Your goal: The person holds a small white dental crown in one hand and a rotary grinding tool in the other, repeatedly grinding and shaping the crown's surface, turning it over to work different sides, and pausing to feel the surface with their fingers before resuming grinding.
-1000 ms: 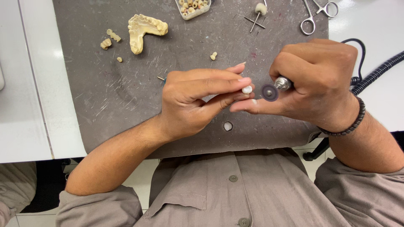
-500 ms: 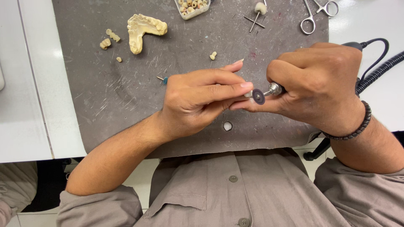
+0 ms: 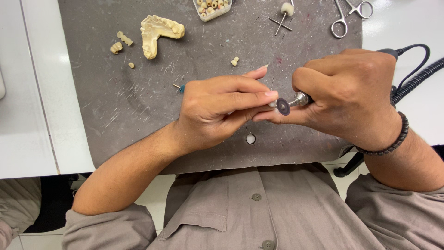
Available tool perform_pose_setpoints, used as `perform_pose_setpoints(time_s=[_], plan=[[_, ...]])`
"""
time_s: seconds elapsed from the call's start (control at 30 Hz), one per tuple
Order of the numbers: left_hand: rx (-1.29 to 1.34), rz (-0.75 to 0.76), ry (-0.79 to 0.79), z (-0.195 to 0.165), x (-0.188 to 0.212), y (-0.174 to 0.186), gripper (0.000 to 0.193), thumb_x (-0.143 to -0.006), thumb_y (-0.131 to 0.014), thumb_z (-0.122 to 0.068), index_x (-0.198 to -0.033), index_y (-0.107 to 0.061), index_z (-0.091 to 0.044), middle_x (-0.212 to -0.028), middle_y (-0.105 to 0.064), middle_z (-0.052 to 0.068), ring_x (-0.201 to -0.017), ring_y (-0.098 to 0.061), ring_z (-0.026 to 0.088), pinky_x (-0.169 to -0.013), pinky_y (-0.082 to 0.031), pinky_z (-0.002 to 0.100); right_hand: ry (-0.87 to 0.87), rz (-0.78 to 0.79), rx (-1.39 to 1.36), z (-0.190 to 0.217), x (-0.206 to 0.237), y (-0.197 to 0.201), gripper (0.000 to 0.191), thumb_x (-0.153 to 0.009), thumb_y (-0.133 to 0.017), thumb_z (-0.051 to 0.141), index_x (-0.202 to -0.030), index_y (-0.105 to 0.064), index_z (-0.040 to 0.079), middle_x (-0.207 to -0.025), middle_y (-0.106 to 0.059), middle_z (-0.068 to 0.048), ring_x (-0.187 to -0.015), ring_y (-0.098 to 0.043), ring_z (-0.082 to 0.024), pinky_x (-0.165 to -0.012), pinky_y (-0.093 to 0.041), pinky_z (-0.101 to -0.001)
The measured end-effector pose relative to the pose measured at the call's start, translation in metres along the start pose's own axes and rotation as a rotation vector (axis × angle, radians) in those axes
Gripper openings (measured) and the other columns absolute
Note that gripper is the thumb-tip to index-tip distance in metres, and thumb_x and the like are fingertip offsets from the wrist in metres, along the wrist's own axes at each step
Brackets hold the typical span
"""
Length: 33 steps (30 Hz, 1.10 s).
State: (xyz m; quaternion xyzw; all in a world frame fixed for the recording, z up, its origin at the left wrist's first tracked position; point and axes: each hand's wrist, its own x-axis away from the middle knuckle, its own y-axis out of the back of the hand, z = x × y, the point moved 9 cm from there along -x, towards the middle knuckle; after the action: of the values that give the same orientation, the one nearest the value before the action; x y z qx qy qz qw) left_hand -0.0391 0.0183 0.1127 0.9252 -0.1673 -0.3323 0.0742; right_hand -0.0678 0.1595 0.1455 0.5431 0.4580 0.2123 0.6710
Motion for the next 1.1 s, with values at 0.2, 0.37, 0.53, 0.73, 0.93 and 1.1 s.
perform_pose_setpoints(time_s=[0.2, 0.37, 0.53, 0.73, 0.93, 1.1], plan=[[0.009, 0.005, -0.001, -0.0003, 0.0001, 0.0001, 0.032, -0.099, -0.075, 0.01, -0.126, -0.07, -0.006, -0.118, -0.073, 0.008, -0.099, -0.077, 0.016, -0.12, -0.055, 0.044, 0.012, -0.006, -0.001, 0.0008, -0.0006, 0.0003, 0.07, -0.075, -0.073, 0.076, -0.057, -0.048, 0.013, -0.046, -0.037, 0.003, -0.04, -0.037, -0.013, -0.04, -0.026, -0.0293], [0.006, 0.004, -0.006, -0.0008, 0.0002, -0.0002, 0.03, -0.099, -0.076, 0.009, -0.125, -0.071, -0.006, -0.118, -0.073, 0.008, -0.1, -0.077, 0.017, -0.119, -0.054, 0.044, 0.011, -0.013, -0.004, 0.0007, 0.0003, 0.0011, 0.07, -0.074, -0.073, 0.076, -0.056, -0.048, 0.013, -0.045, -0.036, 0.003, -0.04, -0.037, -0.012, -0.04, -0.026, -0.0292], [0.003, 0.004, -0.006, -0.001, 0.0006, 0.0003, 0.029, -0.099, -0.076, 0.009, -0.124, -0.071, -0.006, -0.117, -0.073, 0.008, -0.1, -0.077, 0.017, -0.119, -0.055, 0.044, 0.013, 0.006, -0.008, 0.0019, 0.0, 0.0004, 0.069, -0.076, -0.073, 0.075, -0.057, -0.048, 0.013, -0.047, -0.038, 0.003, -0.041, -0.038, -0.013, -0.041, -0.027, -0.0301], [0.004, 0.002, -0.006, -0.0008, 0.0005, 0.0003, 0.029, -0.1, -0.076, 0.008, -0.125, -0.07, -0.006, -0.117, -0.074, 0.008, -0.1, -0.077, 0.016, -0.119, -0.055, 0.043, 0.017, 0.007, 0.001, 0.0029, -0.0022, 0.0006, 0.069, -0.076, -0.073, 0.075, -0.056, -0.048, 0.013, -0.047, -0.039, 0.003, -0.04, -0.038, -0.013, -0.04, -0.026, -0.0301], [-0.005, 0.001, -0.005, -0.0014, 0.0007, -0.0001, 0.029, -0.099, -0.077, 0.008, -0.124, -0.071, -0.006, -0.117, -0.074, 0.008, -0.099, -0.077, 0.016, -0.118, -0.056, 0.043, -0.009, -0.005, -0.017, 0.0008, -0.0006, 0.0044, 0.07, -0.077, -0.076, 0.073, -0.058, -0.047, 0.012, -0.049, -0.039, 0.001, -0.043, -0.039, -0.016, -0.043, -0.027, -0.0317], [-0.003, 0.009, -0.002, -0.0007, 0.0, -0.0005, 0.029, -0.1, -0.076, 0.008, -0.125, -0.071, -0.006, -0.117, -0.074, 0.008, -0.098, -0.077, 0.016, -0.119, -0.055, 0.043, -0.005, 0.006, -0.012, 0.0009, 0.0004, 0.0021, 0.071, -0.076, -0.075, 0.074, -0.058, -0.046, 0.012, -0.049, -0.038, 0.002, -0.042, -0.038, -0.016, -0.043, -0.027, -0.0315]])
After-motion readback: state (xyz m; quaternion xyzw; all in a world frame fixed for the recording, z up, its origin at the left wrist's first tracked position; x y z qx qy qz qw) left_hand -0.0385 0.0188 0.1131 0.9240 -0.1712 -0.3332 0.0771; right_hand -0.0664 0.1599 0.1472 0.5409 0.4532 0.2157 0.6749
